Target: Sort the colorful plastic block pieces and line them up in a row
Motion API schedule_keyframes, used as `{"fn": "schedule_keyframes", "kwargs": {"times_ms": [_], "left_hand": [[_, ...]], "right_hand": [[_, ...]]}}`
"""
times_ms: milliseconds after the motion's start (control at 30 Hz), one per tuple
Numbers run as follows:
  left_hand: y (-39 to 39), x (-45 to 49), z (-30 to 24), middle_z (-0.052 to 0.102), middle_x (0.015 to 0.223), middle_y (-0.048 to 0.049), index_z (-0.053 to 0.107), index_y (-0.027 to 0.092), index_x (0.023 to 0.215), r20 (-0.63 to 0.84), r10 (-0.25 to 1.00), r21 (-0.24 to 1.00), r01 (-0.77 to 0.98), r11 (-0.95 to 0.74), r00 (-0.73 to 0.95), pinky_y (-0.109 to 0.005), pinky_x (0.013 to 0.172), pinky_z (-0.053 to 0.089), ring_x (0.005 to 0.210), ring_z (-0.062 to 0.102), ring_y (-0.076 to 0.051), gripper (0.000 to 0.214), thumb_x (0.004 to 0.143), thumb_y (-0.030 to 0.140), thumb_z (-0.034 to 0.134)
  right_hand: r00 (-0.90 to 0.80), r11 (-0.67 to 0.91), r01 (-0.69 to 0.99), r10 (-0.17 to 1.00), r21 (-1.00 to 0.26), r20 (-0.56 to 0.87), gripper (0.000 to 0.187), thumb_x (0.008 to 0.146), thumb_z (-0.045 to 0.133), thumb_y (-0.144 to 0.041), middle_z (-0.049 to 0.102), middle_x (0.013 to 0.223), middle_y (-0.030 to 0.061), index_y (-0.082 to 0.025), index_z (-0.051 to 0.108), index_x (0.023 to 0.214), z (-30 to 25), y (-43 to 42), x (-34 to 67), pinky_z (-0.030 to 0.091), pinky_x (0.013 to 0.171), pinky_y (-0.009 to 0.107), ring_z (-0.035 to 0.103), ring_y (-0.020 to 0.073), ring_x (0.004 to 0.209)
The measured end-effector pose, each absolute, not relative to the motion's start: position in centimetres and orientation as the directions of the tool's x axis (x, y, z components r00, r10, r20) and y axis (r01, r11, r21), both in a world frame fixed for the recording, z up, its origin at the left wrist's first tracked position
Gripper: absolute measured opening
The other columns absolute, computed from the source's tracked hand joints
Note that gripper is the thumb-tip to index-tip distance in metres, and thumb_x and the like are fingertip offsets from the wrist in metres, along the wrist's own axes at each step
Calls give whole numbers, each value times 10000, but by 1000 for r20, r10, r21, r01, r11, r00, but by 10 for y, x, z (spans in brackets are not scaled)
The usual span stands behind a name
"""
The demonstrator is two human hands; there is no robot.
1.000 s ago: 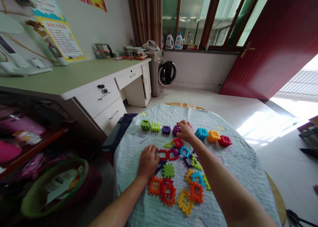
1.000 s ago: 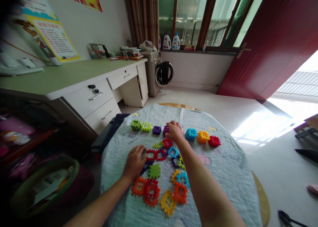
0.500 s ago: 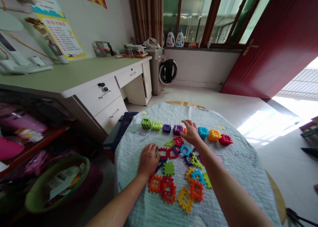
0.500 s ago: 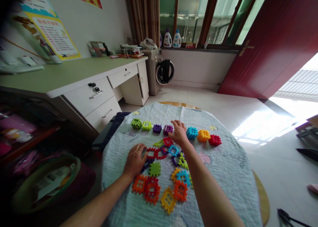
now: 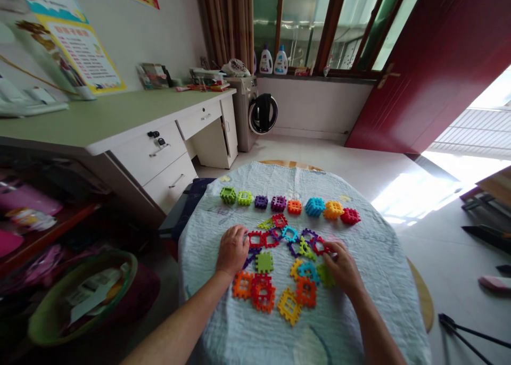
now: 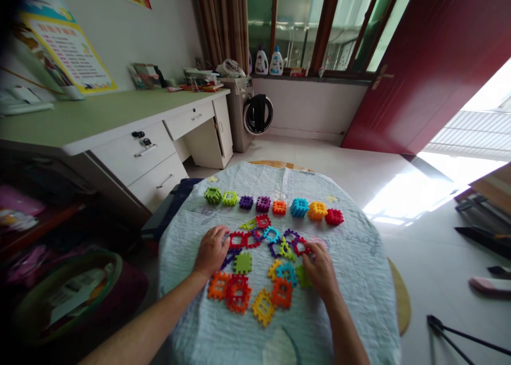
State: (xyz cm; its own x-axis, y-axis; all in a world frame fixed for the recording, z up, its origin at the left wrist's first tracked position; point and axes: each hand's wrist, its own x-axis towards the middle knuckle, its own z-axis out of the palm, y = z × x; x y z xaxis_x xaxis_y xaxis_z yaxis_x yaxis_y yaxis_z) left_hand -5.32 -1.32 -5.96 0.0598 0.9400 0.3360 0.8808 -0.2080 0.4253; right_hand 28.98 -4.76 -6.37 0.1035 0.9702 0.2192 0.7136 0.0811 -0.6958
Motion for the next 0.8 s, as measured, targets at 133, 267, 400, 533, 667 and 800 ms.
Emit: {"fn": "schedule_keyframes", "kwargs": {"times_ms": [133, 267, 400, 533, 667, 800], "left_hand": [[-12, -55, -62, 661, 1088, -97, 634, 195, 1016, 343, 937, 430, 877, -213, 60, -429, 998, 465, 1071, 592, -255, 240, 882, 159, 438], [-12, -55, -63, 667, 1123, -101, 634, 186, 1069, 353, 934, 442, 870, -217, 53, -429, 1010, 462, 1085, 592, -253, 299, 857, 131, 430], [-12, -56, -63, 676, 1143, -94, 650, 196, 1049, 346, 936, 440, 869, -225, 67, -433, 1021, 457, 1117, 590, -257, 263, 862, 166, 467], [-13, -56, -62, 688, 1142, -83, 669, 212, 1005, 337, 937, 448, 858, -250, 97, -442, 1025, 454, 1123, 591, -258, 224, 870, 208, 490], [-13, -56, -58, 687, 1119, -75, 668, 216, 989, 326, 941, 480, 842, -248, 92, -436, 1018, 454, 1110, 591, -254, 212, 871, 218, 492], [-14, -55, -56, 677, 1081, -78, 652, 213, 946, 330, 941, 496, 834, -241, 76, -432, 999, 460, 1083, 590, -259, 160, 856, 221, 520]], "right_hand": [[152, 70, 706, 957, -705, 247, 251, 790, 510, -352, 643, 1045, 92, -219, 679, 919, -68, -54, 289, 471, 946, 406, 590, 252, 1039], [166, 78, 714, 946, -696, 277, 227, 786, 506, -329, 650, 1031, 90, -222, 681, 883, -66, -51, 284, 471, 940, 400, 593, 247, 1020], [151, 104, 757, 932, -645, 329, 211, 822, 500, -299, 675, 970, 88, -217, 689, 868, -57, -37, 266, 452, 940, 417, 602, 245, 964], [-80, 263, 785, 941, -562, 328, 256, 856, 476, -205, 706, 1025, 82, -213, 713, 952, -38, -12, 224, 442, 928, 376, 584, 229, 981], [-217, 290, 847, 954, -445, 207, 429, 827, 489, -142, 669, 1259, 67, -248, 672, 1199, -30, 12, 181, 400, 953, 409, 518, 264, 1129], [-201, 223, 892, 975, -393, 96, 470, 817, 501, -136, 634, 1308, 62, -268, 631, 1250, -32, 18, 163, 370, 919, 408, 489, 282, 1136]]}}
